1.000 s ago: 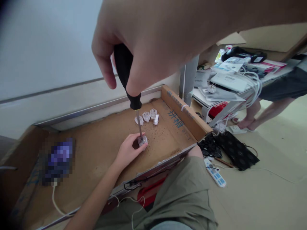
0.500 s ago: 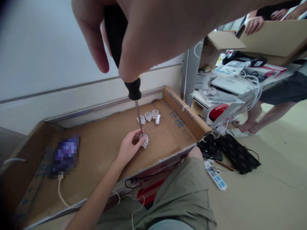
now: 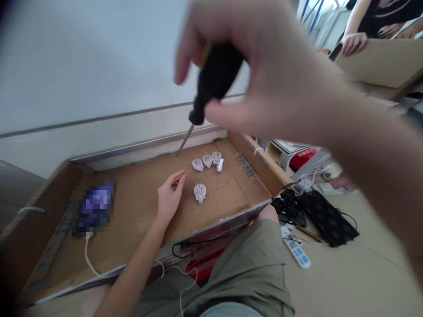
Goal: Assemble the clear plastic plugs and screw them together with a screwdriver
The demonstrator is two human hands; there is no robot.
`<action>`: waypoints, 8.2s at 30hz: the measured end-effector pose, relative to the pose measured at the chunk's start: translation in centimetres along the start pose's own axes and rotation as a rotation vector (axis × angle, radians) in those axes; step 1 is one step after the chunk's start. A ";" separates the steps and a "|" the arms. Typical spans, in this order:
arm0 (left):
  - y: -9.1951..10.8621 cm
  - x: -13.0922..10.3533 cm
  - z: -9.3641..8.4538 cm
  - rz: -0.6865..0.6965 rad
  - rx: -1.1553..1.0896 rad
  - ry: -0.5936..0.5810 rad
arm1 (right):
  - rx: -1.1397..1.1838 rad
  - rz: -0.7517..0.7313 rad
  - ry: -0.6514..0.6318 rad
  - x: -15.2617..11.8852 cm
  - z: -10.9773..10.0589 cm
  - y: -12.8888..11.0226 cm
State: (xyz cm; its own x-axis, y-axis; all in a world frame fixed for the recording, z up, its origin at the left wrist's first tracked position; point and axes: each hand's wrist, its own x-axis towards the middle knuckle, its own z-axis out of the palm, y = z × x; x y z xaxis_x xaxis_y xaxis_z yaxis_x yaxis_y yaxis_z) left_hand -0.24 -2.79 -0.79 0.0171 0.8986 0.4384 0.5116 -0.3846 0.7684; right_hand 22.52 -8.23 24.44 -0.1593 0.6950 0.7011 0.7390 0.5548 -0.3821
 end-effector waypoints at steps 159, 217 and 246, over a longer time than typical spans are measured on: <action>-0.7 1.6 -1.5 0.049 0.327 -0.017 | 1.018 0.572 -0.299 -11.9 26.0 7.8; -2.1 2.5 -2.5 0.031 0.591 -0.156 | 0.860 0.772 -0.084 -11.5 25.5 7.9; -0.4 1.6 -2.0 0.404 0.339 -0.010 | 0.995 0.789 -0.319 -11.4 25.1 7.6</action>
State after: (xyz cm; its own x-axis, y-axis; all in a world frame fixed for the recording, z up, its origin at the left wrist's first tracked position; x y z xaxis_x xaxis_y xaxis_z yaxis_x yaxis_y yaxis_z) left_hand -2.12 -1.63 0.54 0.2778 0.6954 0.6628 0.7116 -0.6124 0.3443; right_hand 13.54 -0.47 -1.52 -0.1573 0.9869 -0.0350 -0.0714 -0.0468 -0.9963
